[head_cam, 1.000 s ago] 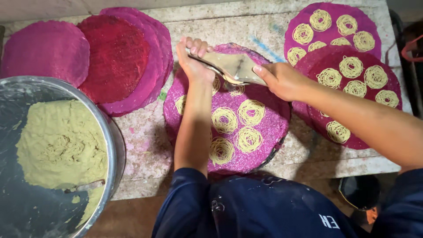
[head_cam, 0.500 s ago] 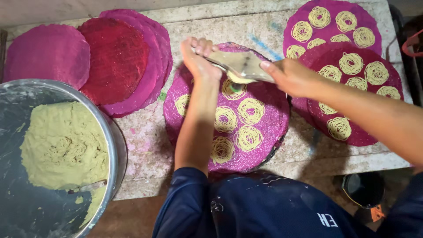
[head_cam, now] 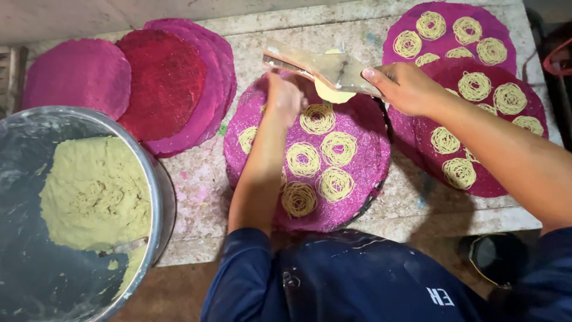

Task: The person uses a handheld dough press to extrude dough into spiral shapes onto pink trays. They repeatedly scoop dough from a metal bowl, press it through the tool, and arrange the formed noodles on the trays.

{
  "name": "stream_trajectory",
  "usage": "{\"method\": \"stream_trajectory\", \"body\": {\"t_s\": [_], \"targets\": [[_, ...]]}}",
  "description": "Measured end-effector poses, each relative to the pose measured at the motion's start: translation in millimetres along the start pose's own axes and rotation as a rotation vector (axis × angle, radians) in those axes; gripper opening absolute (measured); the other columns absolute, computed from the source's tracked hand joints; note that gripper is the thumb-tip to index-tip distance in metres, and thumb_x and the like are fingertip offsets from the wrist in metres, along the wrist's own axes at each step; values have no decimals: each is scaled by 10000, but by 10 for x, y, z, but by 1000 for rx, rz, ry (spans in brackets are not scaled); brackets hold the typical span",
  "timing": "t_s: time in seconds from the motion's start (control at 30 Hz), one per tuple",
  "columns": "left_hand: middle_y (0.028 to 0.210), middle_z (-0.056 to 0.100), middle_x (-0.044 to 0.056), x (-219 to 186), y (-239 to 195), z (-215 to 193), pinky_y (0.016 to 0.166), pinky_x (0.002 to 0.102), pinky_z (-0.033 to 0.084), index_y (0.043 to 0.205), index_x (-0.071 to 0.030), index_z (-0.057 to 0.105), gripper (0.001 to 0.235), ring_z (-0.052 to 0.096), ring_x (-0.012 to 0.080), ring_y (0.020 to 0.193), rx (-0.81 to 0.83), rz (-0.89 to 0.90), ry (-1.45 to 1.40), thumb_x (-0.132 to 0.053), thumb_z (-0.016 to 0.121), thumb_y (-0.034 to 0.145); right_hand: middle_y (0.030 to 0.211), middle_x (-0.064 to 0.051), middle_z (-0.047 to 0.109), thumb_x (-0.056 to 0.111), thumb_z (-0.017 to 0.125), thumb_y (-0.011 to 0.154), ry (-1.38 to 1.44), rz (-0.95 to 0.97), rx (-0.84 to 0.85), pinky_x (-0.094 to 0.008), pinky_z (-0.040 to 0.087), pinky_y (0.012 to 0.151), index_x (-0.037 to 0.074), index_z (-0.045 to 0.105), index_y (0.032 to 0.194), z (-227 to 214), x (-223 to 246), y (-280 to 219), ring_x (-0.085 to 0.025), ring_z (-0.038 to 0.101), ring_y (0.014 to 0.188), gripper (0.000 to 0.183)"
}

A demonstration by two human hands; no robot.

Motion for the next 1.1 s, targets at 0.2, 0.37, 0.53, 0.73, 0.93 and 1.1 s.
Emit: {"method": "stream_trajectory", "body": {"t_s": [0.2,0.37,0.53,0.73,0.93,1.1], "targets": [[992,655,78,468,310,-259,381,223,244,1526,-74,415,823,424,77,532,158,-41,290,-660,197,990,744,-139,665,534,455,1051,78,-50,-135,-460,504,697,28,701,1160,71,-134,124,-282,657,695,573],[1265,733,124,357,142,-495,412,271,372,1614,-115,222,727,461,136,494,64,207,529,-526,259,1015,720,-154,612,497,407,1133,153,-104,-304,-473,481,708,-17,645,927,162,-389,111,-292,610,705,602],[1279,746,52,144,-625,-375,776,398,558,1627,-113,188,689,717,232,858,-144,525,1465,-301,401,999,649,-51,551,497,326,1124,468,13,-386,-360,442,567,49,591,856,434,-826,-296,-181,546,580,586],[1378,633,147,43,-1177,116,975,453,526,1484,-116,523,610,595,358,1207,-178,799,1783,-185,549,879,618,5,480,578,252,1119,962,-54,-483,-274,355,470,83,553,847,874,-1080,-979,-112,434,499,640],[1470,530,195,-129,-1353,130,1134,493,363,1329,-130,665,437,470,403,1311,-379,870,1818,-155,584,900,681,1,458,606,287,1149,1020,-56,-627,-265,334,516,70,494,899,1010,-1497,-1607,-111,424,566,628],[1279,654,172,-359,-2438,-786,1100,469,381,1318,-101,678,401,560,341,1230,-584,1113,1368,-60,628,922,736,9,503,593,389,1118,986,-100,-643,-248,376,527,65,534,1000,1039,-1437,-1954,-98,479,603,561]]}}
Point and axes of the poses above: each hand's wrist, its own y-axis towards the middle knuckle, its own z-axis out of the palm, x = y × z, the point moved 8 cm from there along y, towards the middle knuckle
